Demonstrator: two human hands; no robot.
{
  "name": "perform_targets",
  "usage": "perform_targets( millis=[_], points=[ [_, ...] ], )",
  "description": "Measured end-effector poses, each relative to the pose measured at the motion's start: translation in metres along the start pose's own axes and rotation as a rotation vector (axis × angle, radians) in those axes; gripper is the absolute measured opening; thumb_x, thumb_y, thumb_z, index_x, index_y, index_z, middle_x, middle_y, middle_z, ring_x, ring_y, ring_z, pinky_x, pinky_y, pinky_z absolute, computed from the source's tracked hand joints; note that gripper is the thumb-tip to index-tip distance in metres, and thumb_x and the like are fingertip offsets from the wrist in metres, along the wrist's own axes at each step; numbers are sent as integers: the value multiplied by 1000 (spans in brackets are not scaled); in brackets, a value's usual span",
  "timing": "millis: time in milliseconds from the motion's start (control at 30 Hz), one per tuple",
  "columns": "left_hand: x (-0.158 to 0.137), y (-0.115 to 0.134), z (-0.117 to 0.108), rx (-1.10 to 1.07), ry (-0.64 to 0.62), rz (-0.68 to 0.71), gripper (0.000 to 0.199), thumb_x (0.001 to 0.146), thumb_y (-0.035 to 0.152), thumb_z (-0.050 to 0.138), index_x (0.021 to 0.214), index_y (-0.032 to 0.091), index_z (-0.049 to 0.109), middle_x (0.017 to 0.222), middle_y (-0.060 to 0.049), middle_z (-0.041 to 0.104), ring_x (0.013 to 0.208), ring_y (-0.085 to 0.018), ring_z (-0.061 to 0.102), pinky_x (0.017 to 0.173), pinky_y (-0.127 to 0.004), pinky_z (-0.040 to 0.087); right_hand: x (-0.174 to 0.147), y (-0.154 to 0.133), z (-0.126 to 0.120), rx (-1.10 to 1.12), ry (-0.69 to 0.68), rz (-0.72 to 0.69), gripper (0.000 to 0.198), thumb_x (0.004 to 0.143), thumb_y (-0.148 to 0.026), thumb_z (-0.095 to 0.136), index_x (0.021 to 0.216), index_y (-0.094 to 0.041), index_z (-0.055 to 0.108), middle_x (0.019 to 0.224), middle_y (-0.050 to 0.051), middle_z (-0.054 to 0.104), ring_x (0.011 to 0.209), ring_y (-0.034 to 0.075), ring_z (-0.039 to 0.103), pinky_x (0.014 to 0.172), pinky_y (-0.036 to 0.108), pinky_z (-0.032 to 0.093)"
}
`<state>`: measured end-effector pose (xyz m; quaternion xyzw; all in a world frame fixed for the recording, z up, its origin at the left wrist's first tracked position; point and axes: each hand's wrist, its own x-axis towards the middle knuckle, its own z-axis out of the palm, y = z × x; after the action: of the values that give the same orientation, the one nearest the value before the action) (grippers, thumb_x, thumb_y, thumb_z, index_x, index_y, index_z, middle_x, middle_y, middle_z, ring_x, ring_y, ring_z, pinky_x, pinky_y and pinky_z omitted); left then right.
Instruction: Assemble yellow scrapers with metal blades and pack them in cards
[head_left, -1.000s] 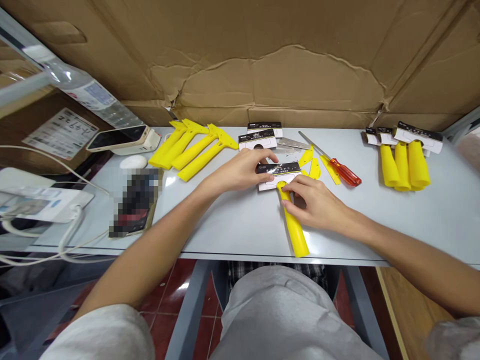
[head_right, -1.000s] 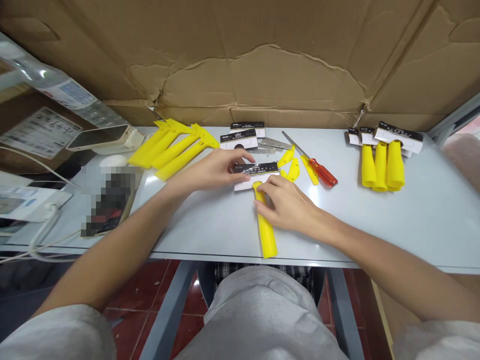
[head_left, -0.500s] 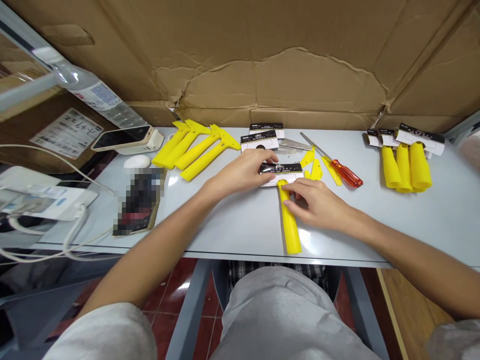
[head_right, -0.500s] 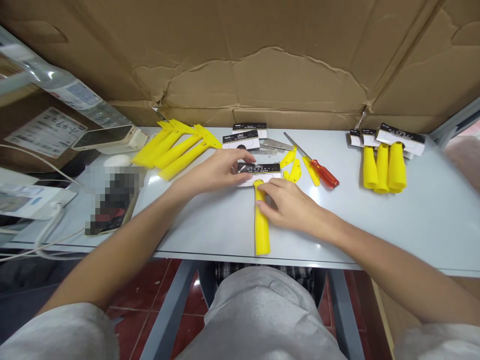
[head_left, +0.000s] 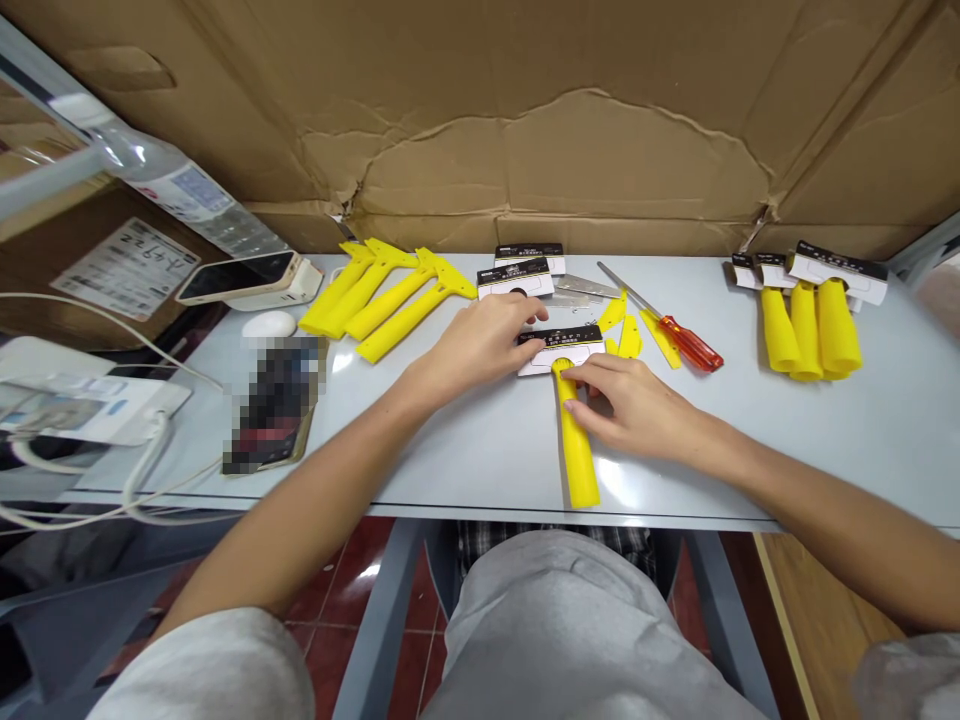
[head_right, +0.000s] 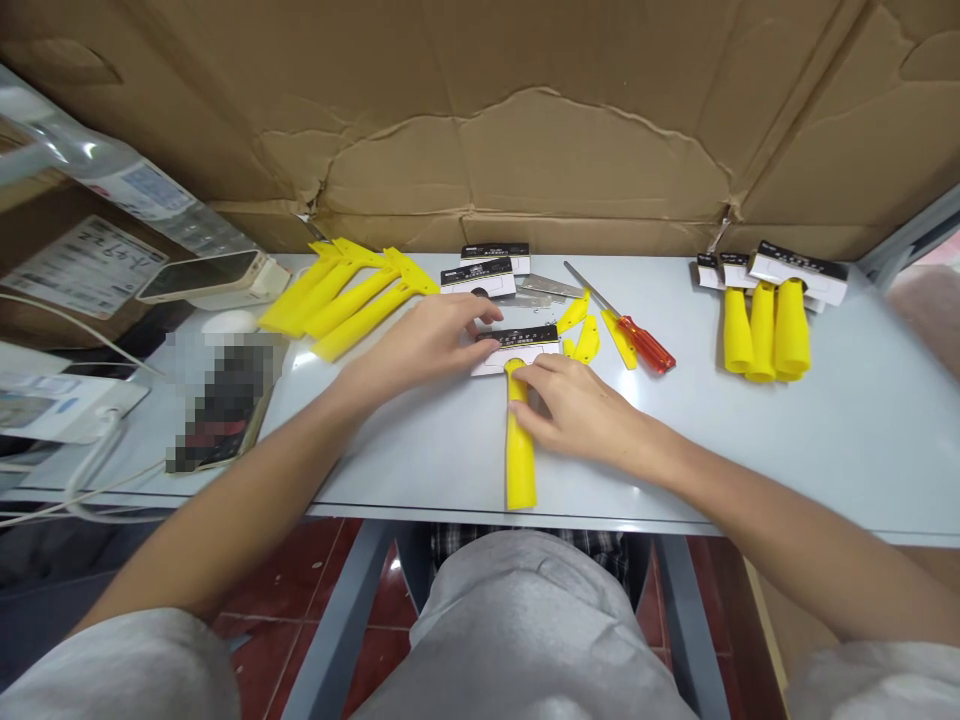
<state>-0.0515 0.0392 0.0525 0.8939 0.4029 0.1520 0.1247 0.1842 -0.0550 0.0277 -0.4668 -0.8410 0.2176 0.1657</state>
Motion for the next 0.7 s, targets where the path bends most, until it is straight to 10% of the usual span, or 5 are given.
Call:
perform_targets(
  millis=[700],
  points=[
    [10, -34, -25, 96, 126, -190, 20, 98, 33, 62, 111, 22, 74, 118, -9, 81, 112, -30, 73, 99, -44, 55, 10, 31, -21, -203, 286, 79, 41, 105, -41, 51, 115, -14, 80, 105, 8, 74, 91, 15, 65, 88, 32, 44]
  ],
)
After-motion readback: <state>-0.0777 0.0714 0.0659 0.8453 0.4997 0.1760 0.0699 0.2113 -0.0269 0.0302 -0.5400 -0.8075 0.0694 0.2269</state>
